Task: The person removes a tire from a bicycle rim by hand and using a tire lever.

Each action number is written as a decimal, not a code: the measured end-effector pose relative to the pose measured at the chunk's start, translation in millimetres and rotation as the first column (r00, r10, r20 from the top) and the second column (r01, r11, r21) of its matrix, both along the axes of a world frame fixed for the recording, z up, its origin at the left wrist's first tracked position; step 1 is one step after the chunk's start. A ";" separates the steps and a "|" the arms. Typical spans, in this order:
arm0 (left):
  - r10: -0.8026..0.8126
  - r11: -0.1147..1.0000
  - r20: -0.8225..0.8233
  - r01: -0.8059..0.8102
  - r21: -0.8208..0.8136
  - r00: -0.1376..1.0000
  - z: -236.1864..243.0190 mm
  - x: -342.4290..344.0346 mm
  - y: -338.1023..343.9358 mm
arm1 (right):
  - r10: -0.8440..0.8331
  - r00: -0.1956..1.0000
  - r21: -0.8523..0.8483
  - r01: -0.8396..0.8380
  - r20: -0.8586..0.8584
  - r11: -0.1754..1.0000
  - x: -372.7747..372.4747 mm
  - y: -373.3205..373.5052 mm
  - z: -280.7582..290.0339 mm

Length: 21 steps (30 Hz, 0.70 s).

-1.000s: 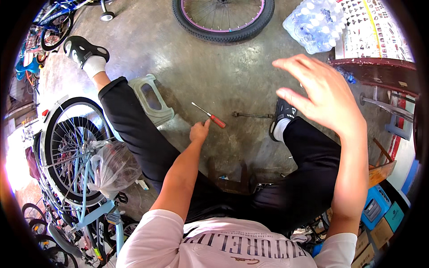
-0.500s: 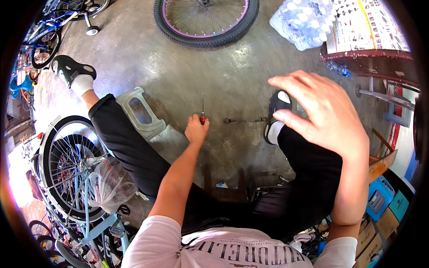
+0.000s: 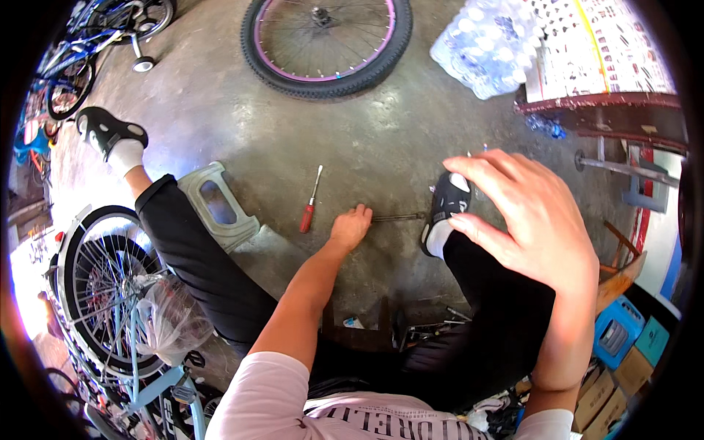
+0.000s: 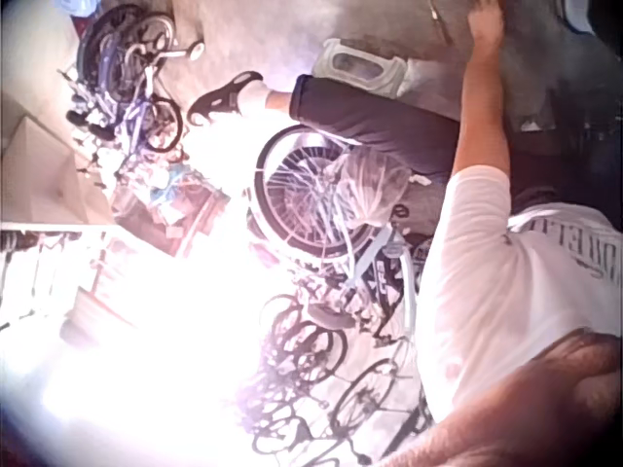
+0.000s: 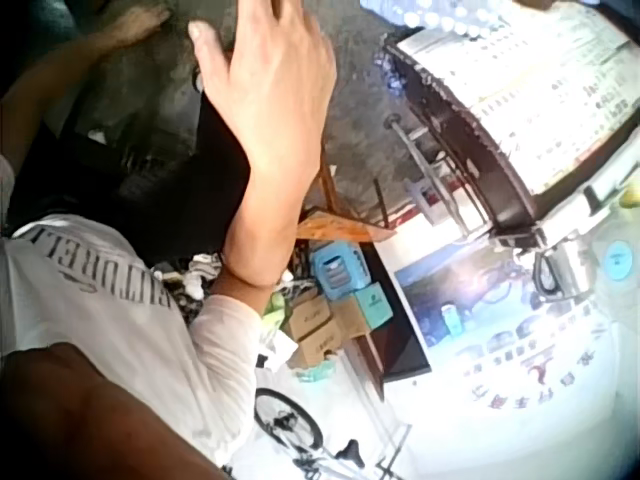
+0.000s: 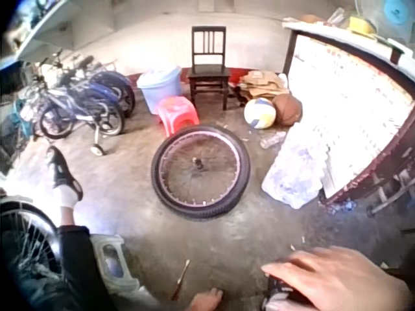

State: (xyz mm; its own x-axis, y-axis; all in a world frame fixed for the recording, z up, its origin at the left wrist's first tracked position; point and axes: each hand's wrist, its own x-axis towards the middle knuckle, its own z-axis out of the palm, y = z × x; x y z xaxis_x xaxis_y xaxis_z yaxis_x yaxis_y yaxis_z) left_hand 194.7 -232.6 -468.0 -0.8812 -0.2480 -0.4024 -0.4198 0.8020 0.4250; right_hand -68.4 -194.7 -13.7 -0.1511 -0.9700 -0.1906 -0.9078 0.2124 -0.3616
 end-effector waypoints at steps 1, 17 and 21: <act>-0.014 1.000 0.000 0.014 0.006 1.000 -3.7 0.5 -3.3 | -0.001 1.000 0.009 0.001 0.021 1.000 0.8 0.8 0.2; 0.531 0.757 -0.134 -0.540 -0.368 0.837 17.0 143.0 -158.1 | 0.014 0.997 -0.008 -0.013 0.072 1.000 11.2 -1.3 10.3; 0.381 0.795 -0.309 -0.479 -0.372 0.872 26.6 68.6 -193.4 | 0.027 0.996 0.010 -0.028 0.087 1.000 14.5 -5.9 12.3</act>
State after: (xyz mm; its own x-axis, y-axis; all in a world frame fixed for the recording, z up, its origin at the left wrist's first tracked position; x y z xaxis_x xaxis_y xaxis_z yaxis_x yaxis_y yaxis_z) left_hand 263.2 -426.0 -441.4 -0.6909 -0.7229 0.0117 -0.7061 0.6782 0.2035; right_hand -53.9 -200.6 -1.4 -0.1071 -0.9713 -0.2122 -0.8787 0.1923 -0.4369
